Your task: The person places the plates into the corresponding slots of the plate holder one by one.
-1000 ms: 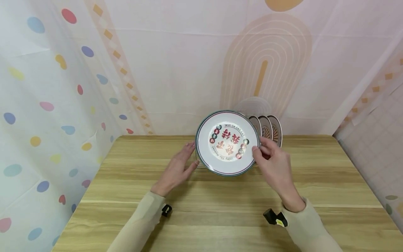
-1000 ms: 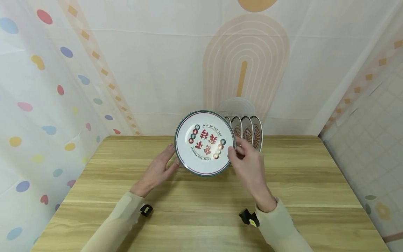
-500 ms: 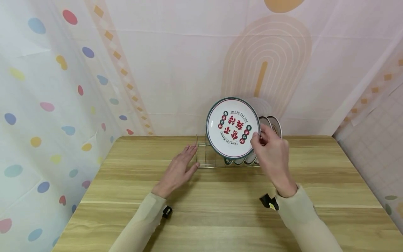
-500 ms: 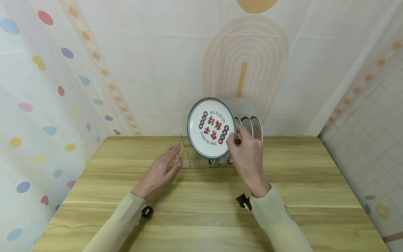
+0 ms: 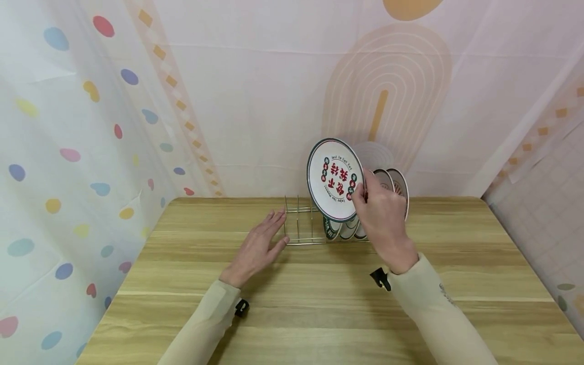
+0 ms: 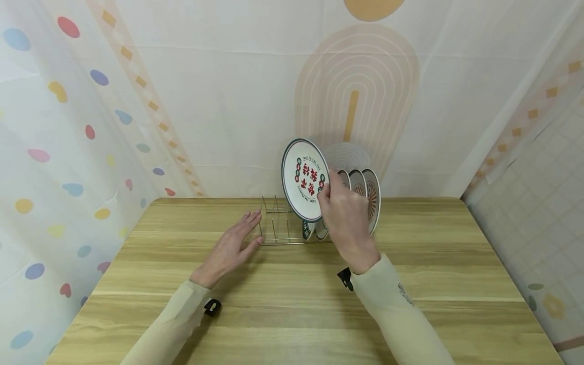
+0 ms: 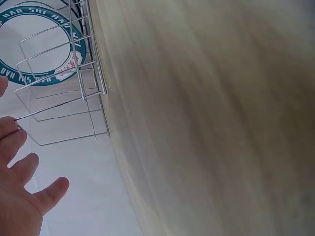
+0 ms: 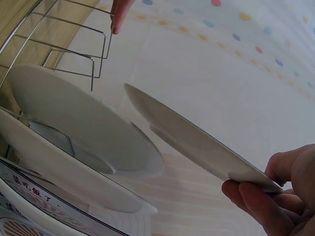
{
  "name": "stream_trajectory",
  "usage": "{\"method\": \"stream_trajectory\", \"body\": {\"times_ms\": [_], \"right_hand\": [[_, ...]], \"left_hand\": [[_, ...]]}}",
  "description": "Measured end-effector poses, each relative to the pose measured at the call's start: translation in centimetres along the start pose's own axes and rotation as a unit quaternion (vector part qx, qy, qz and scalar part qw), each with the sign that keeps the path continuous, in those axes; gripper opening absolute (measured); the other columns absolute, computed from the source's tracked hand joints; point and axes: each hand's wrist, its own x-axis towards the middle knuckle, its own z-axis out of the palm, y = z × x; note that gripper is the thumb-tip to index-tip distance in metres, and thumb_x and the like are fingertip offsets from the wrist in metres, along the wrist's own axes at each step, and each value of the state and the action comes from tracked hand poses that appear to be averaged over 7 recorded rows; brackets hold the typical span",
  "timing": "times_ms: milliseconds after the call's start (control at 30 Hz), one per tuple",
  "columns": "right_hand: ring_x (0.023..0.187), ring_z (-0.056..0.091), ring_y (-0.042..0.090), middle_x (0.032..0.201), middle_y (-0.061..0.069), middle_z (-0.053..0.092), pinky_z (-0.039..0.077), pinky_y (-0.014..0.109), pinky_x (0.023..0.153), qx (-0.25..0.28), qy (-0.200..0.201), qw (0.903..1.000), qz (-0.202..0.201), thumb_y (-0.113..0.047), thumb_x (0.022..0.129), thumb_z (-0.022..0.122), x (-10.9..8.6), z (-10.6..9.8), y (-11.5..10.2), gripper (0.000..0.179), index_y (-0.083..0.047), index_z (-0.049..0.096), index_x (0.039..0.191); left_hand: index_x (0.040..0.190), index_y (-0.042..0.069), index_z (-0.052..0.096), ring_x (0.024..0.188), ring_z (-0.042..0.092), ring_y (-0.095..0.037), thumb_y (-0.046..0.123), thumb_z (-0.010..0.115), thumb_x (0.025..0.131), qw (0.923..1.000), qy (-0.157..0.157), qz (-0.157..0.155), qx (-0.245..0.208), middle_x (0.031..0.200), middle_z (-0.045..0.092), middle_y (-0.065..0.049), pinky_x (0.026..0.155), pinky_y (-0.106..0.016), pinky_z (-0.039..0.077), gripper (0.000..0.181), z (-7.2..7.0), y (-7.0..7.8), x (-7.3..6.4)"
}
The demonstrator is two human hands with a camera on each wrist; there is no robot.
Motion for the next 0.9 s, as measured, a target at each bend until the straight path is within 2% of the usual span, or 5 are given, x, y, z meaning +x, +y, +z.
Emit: {"method": "stream_trajectory", "body": {"times_ms": [167,300,500,767,900], "right_hand": [[0.041,0.059,0.032,0.065,0.02,0.068,0.043,0.046,0.032,-0.023,-0.018,0.9994,-0.018,0.003,0.091,0.065,-0.2,0.8,-0.4,0.02,0.011,0.064,0.109],[0.039,0.057,0.028,0.061,0.019,0.066,0.041,0.039,0.03,-0.038,-0.032,0.9983,-0.031,0.003,0.091,0.066,-0.7,1.4,-0.8,0.026,0.013,0.063,0.115],[0.035,0.053,0.024,0.058,0.018,0.065,0.037,0.032,0.028,-0.053,-0.044,0.9969,-0.039,0.003,0.091,0.068,-1.5,1.9,-1.2,0.028,0.012,0.061,0.117],[0.037,0.053,0.023,0.063,0.018,0.067,0.037,0.034,0.029,0.007,-0.03,0.9993,-0.021,0.002,0.092,0.067,-2.5,2.0,-1.4,0.029,0.011,0.063,0.119],[0.037,0.044,0.014,0.06,0.014,0.065,0.033,0.028,0.031,0.045,-0.025,0.9986,-0.007,0.001,0.093,0.068,-2.8,2.0,-1.6,0.034,0.014,0.063,0.124]], "left_hand": [[0.153,-0.001,0.046,0.149,0.036,-0.04,0.031,0.06,0.105,0.9999,-0.002,-0.002,-0.011,0.163,0.037,-0.011,0.119,-0.058,0.032,0.059,-0.1,0.0,0.0],[0.152,-0.002,0.047,0.149,0.036,-0.039,0.03,0.061,0.105,0.9998,-0.003,-0.005,-0.018,0.162,0.039,-0.014,0.119,-0.059,0.033,0.059,-0.2,0.0,0.0],[0.152,-0.001,0.047,0.148,0.037,-0.04,0.03,0.061,0.105,0.9997,-0.005,-0.007,-0.023,0.16,0.041,-0.016,0.118,-0.06,0.034,0.058,-0.2,0.0,0.2],[0.152,-0.001,0.047,0.149,0.036,-0.038,0.03,0.06,0.105,0.9994,-0.009,-0.014,-0.031,0.161,0.04,-0.014,0.121,-0.056,0.032,0.058,-0.3,-0.1,0.0],[0.153,0.0,0.046,0.15,0.035,-0.036,0.029,0.06,0.106,0.9992,-0.011,-0.017,-0.034,0.162,0.04,-0.015,0.122,-0.054,0.03,0.058,-0.3,-0.2,-0.1]]}}
